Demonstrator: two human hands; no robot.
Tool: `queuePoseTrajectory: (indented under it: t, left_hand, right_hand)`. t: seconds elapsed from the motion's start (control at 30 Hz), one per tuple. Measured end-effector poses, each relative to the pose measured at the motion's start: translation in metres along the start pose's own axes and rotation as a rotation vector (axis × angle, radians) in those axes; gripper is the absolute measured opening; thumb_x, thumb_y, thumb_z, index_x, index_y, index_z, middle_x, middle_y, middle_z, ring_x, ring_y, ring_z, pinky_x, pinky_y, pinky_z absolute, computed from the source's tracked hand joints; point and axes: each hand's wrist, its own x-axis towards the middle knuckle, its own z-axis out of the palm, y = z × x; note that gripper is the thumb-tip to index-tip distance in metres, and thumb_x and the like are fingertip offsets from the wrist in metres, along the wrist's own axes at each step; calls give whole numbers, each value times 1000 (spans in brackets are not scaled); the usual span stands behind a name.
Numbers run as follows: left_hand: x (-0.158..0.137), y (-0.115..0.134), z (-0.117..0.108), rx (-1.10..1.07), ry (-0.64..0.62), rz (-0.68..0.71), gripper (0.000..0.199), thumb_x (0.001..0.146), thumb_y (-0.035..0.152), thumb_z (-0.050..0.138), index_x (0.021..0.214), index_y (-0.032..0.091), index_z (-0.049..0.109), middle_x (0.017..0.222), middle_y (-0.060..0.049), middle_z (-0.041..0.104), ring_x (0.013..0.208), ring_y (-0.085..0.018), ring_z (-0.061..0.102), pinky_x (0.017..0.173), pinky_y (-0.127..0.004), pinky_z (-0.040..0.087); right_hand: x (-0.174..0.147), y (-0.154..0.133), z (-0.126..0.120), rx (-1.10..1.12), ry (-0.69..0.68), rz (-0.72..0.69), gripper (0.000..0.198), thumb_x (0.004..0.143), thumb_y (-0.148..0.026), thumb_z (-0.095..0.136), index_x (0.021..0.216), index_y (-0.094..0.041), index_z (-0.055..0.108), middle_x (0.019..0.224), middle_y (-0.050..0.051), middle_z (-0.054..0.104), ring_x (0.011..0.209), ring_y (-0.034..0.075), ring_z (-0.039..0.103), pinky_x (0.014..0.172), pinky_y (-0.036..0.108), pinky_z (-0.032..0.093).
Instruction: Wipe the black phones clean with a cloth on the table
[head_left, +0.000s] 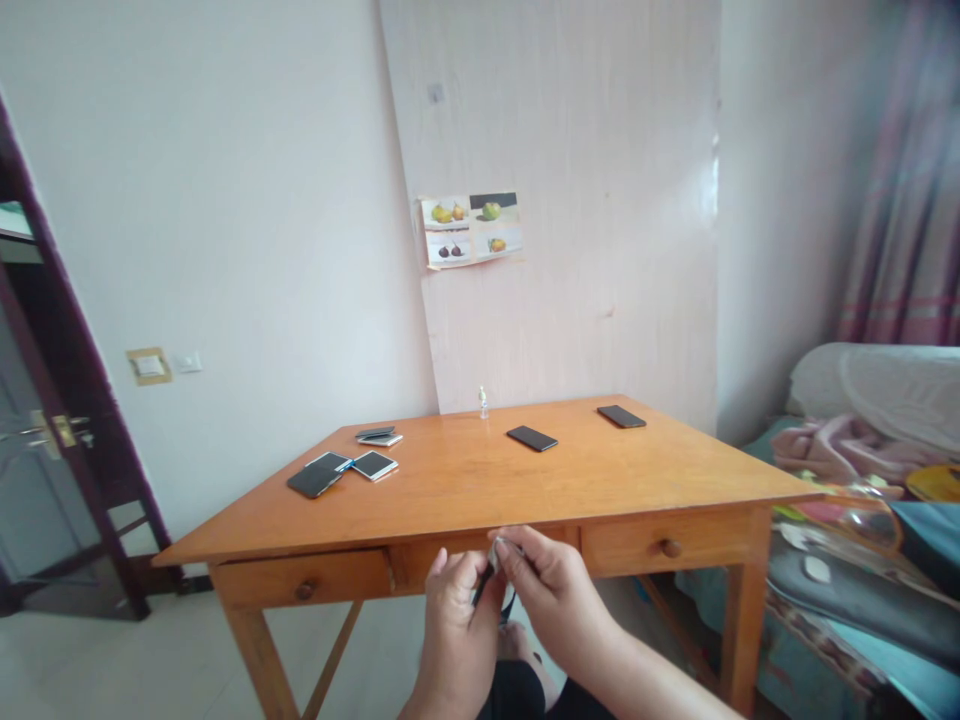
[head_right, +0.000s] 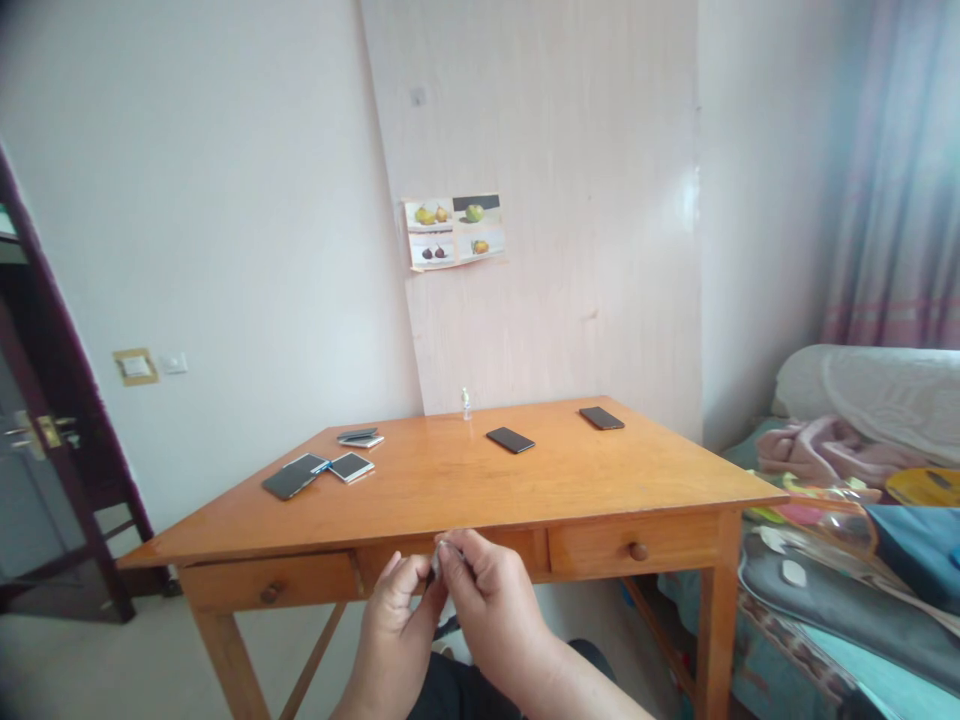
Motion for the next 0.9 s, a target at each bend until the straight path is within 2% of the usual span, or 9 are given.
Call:
queuePoseTrajectory:
  t: [0.1,0.17,0.27,0.37,0.47,0.53,0.6,0.73,0.9]
  left_hand:
    - [0,3,0,-88,31,-17,17,88,38,57,87,24,67,84,-2,71,83,-22,66,97,-46,44]
    - [-1,4,-3,-170,39,-72,21,87,41,60,88,22,69,83,-3,72,79,-21,66,86,-38,51]
    - [0,2,-5,-342,3,-190,27,87,43,61,95,19,69,85,-4,72,75,-20,67,73,-31,54]
    - [1,-1,-5,-488,-37,-263,31,88,43,60,105,18,67,94,-6,73,81,-20,68,74,-30,55]
    - [2,-2,-3,-518,-62,-273,30,89,43,60,105,18,66,98,-7,72,86,-21,68,78,-31,55]
    - [2,0,-2,-513,-82,-278,30,89,43,60,103,17,66,98,-7,72,86,-21,67,78,-31,55]
    - [1,2,-2,-533,-88,-291,29,89,43,61,103,18,66,98,-7,72,85,-21,67,77,-30,55]
    - [4,5,-6,-677,7,-344,33,86,43,65,107,18,65,102,-7,72,88,-21,68,81,-31,54]
    - [8,5,-8,-838,147,-412,31,81,43,70,98,16,66,101,-6,73,91,-21,67,82,-31,53]
  right_hand:
    - [-4,-11,4,18,-63,-31,34,93,-48,50,91,-20,68,77,2,66,71,15,60,65,24,45]
    - [1,-4,1,71,-14,21,38,92,-51,50,86,-18,68,76,3,66,70,16,59,65,24,45]
    - [12,17,-9,129,113,104,43,88,-56,54,82,-16,67,76,4,66,73,17,58,67,26,46]
    - [16,28,-15,112,156,117,44,86,-57,56,85,-15,69,80,6,68,77,19,59,71,28,47]
    - [13,22,-13,128,164,91,45,85,-58,58,94,-16,71,86,7,70,82,20,61,74,29,48]
    - [12,15,-10,177,147,102,48,83,-59,59,100,-16,71,85,7,69,77,19,60,69,29,49]
    - [11,10,-8,237,121,148,51,83,-61,59,103,-15,71,76,5,66,64,15,55,58,26,46]
    - [5,9,-5,289,32,199,54,84,-62,57,104,-15,71,57,-2,51,50,10,41,47,22,35]
    - [-6,17,-1,325,-87,250,54,85,-61,56,108,-14,69,51,-6,45,45,8,36,45,21,29]
